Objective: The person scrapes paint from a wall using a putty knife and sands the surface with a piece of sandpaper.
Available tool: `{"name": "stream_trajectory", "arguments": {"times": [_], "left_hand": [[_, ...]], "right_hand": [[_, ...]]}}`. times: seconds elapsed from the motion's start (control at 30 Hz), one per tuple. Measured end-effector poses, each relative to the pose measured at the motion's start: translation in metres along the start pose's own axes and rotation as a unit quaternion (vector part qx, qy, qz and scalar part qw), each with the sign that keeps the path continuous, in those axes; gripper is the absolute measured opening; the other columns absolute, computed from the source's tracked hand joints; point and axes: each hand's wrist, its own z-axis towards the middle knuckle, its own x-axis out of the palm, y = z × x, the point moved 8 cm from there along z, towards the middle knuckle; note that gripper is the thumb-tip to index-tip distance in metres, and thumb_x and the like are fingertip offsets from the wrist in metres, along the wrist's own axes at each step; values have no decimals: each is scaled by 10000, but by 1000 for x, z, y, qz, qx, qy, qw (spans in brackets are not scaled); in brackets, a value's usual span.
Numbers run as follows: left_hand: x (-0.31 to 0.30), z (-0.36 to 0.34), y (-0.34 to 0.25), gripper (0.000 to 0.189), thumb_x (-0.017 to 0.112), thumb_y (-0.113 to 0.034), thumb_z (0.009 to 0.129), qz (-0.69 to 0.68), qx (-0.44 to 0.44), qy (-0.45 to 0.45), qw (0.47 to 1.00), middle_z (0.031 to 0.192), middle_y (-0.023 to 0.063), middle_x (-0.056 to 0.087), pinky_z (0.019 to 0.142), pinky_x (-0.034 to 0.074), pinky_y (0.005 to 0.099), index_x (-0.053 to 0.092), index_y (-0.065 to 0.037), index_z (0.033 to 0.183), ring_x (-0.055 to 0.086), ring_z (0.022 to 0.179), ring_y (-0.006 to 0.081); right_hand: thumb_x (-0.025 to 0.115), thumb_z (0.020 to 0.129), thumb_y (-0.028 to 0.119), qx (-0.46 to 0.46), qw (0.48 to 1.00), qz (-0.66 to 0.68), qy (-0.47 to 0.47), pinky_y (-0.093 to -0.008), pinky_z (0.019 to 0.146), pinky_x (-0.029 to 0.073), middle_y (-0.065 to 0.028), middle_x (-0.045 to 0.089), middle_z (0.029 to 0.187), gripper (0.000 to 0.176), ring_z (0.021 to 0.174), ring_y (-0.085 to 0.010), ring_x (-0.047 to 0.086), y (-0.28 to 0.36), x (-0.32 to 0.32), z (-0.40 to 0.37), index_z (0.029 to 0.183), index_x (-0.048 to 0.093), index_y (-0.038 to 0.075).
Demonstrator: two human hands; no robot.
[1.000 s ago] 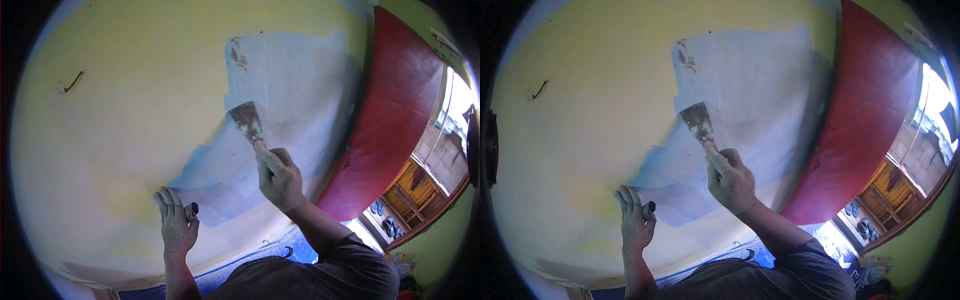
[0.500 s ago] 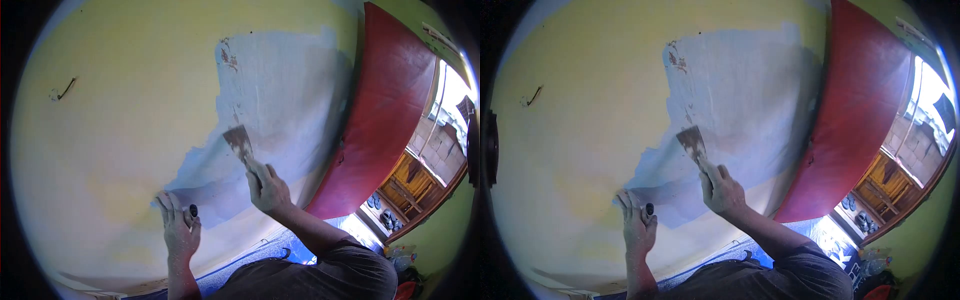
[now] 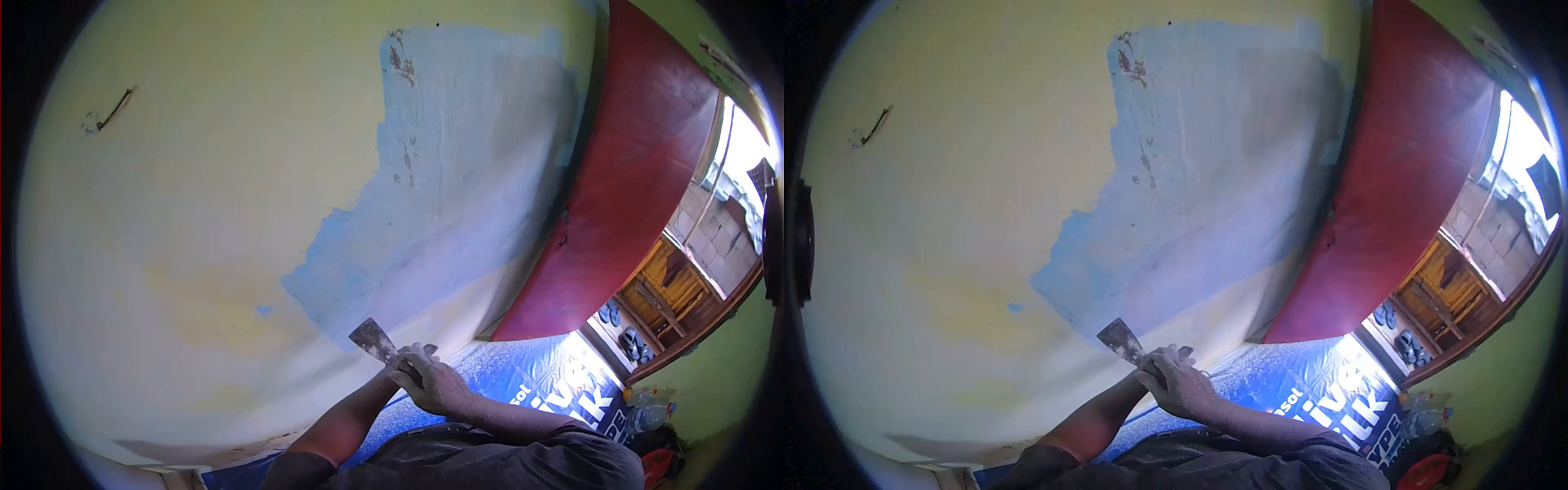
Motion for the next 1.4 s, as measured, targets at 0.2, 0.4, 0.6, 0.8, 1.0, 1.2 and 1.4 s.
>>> {"name": "stream_trajectory", "arguments": {"times": [0.2, 0.4, 0.6, 0.8, 1.0, 1.2, 1.4], "left_hand": [[-127, -50, -53, 503, 671, -372, 1097, -7, -77, -368, 926, 1045, 115, 684, 757, 628, 541, 615, -10, 1442, 737, 866, 379], [-377, -168, -157, 400, 764, -31, 1008, 272, 67, -710, 646, 972, 162, 715, 721, 554, 495, 668, -4, 1395, 709, 820, 367], [-538, -161, -200, 375, 823, -82, 944, 428, 96, -728, 527, 1140, 133, 694, 869, 578, 515, 707, -87, 1301, 710, 1056, 385], [-510, -135, -188, 407, 799, -90, 892, 455, 46, -720, 521, 1127, 119, 662, 850, 554, 528, 713, -94, 1289, 691, 1037, 372], [-417, -101, -149, 452, 803, -58, 888, 459, 60, -645, 607, 1205, 148, 689, 882, 542, 528, 703, -76, 1329, 692, 1045, 376], [-420, -99, -156, 409, 743, -94, 932, 507, 97, -588, 623, 1269, 141, 681, 930, 549, 517, 692, -59, 1336, 690, 1107, 364], [-544, -121, -229, 310, 732, -86, 963, 525, 62, -653, 543, 1159, 129, 676, 931, 565, 521, 708, -73, 1272, 699, 1109, 375]], "right_hand": [[782, 1107, 160, 26, 981, 58, -181, -368, 749, 570, -140, 747, 913, 321, 808, -186, 728, -25, -93, -8, 1378, 690, 15], [754, 1135, 221, 34, 967, 80, -240, -387, 874, 623, -198, 820, 1066, 364, 943, -226, 814, -90, -142, -15, 1395, 686, -23], [778, 1122, 296, 71, 985, 129, -86, -420, 874, 632, -223, 826, 1097, 426, 981, -287, 832, -123, -97, -33, 1423, 688, 9], [753, 1142, 200, 10, 982, 183, -49, -321, 897, 579, -113, 775, 1146, 427, 1016, -162, 721, -121, -97, -49, 1462, 644, -60], [777, 1119, 343, 68, 986, 152, 6, -448, 895, 636, -222, 828, 1103, 493, 1000, -348, 838, -161, -94, -69, 1447, 672, -11], [770, 1127, 336, 64, 994, 90, 11, -447, 878, 638, -224, 835, 1096, 510, 976, -325, 840, -151, -100, -76, 1467, 664, -29], [766, 1134, 295, 70, 977, 188, -76, -374, 836, 614, -164, 823, 1028, 490, 912, -182, 788, -137, -82, -74, 1467, 669, -51]]}}
